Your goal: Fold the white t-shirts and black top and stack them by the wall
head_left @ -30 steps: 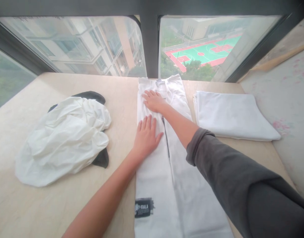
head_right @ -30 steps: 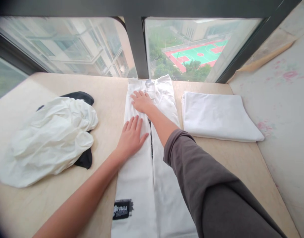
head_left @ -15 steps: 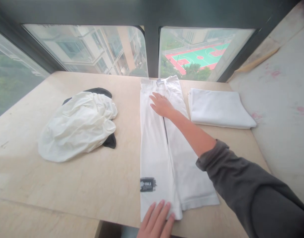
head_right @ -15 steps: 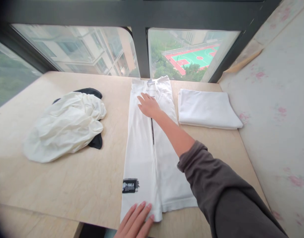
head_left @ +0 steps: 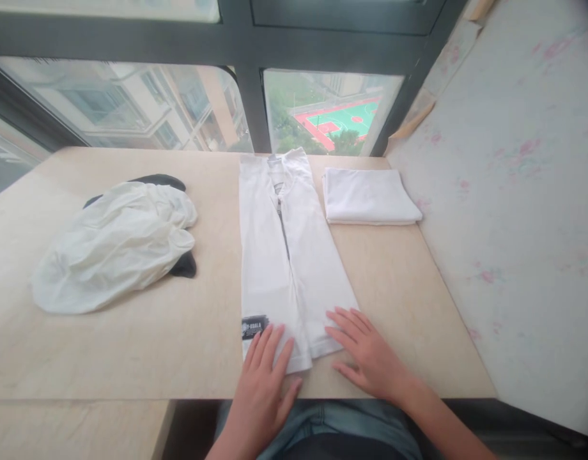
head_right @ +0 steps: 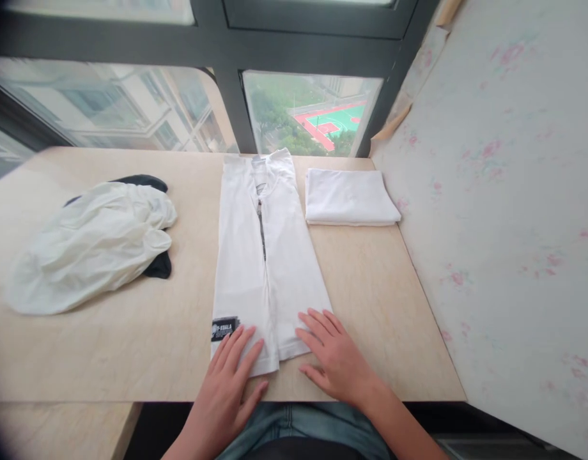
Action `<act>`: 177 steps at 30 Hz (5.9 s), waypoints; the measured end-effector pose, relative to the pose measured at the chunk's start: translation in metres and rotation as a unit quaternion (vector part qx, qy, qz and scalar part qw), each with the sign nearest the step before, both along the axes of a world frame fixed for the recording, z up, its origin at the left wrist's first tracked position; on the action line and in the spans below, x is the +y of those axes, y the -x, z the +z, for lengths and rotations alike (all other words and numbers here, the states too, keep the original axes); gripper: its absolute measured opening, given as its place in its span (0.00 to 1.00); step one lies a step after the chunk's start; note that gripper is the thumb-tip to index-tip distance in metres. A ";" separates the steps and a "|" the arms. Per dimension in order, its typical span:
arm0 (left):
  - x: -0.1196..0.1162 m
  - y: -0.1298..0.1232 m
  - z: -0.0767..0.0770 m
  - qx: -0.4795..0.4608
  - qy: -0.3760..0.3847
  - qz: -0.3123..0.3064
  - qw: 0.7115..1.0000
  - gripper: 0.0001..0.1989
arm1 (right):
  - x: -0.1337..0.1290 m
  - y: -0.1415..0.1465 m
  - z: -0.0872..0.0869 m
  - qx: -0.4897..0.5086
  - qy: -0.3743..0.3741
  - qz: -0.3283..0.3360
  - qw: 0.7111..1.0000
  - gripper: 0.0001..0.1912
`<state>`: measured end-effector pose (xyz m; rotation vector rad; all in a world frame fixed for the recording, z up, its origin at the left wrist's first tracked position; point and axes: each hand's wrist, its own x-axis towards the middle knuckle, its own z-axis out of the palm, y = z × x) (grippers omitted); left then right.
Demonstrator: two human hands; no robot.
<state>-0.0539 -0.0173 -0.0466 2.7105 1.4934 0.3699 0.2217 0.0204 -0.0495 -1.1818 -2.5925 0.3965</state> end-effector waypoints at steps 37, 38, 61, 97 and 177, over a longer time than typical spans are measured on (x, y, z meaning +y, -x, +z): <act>0.034 -0.061 0.015 -0.097 0.025 0.057 0.993 0.12 | 0.008 0.035 -0.001 0.304 0.131 -0.161 0.930 0.09; 0.038 -0.061 0.016 -0.108 0.031 0.057 0.992 0.10 | 0.007 0.034 -0.001 0.305 0.125 -0.152 0.932 0.09; 0.111 -0.062 0.036 -0.295 0.211 0.121 0.924 0.08 | 0.021 0.000 -0.019 0.227 -0.090 -0.245 0.938 0.16; 0.095 -0.141 0.012 -0.170 0.253 0.041 0.951 0.06 | 0.099 -0.032 0.035 0.388 0.150 -0.367 0.832 0.17; -0.020 -0.161 -0.003 -0.112 0.181 -0.089 0.973 0.23 | 0.043 0.046 0.035 0.024 0.110 0.021 0.993 0.13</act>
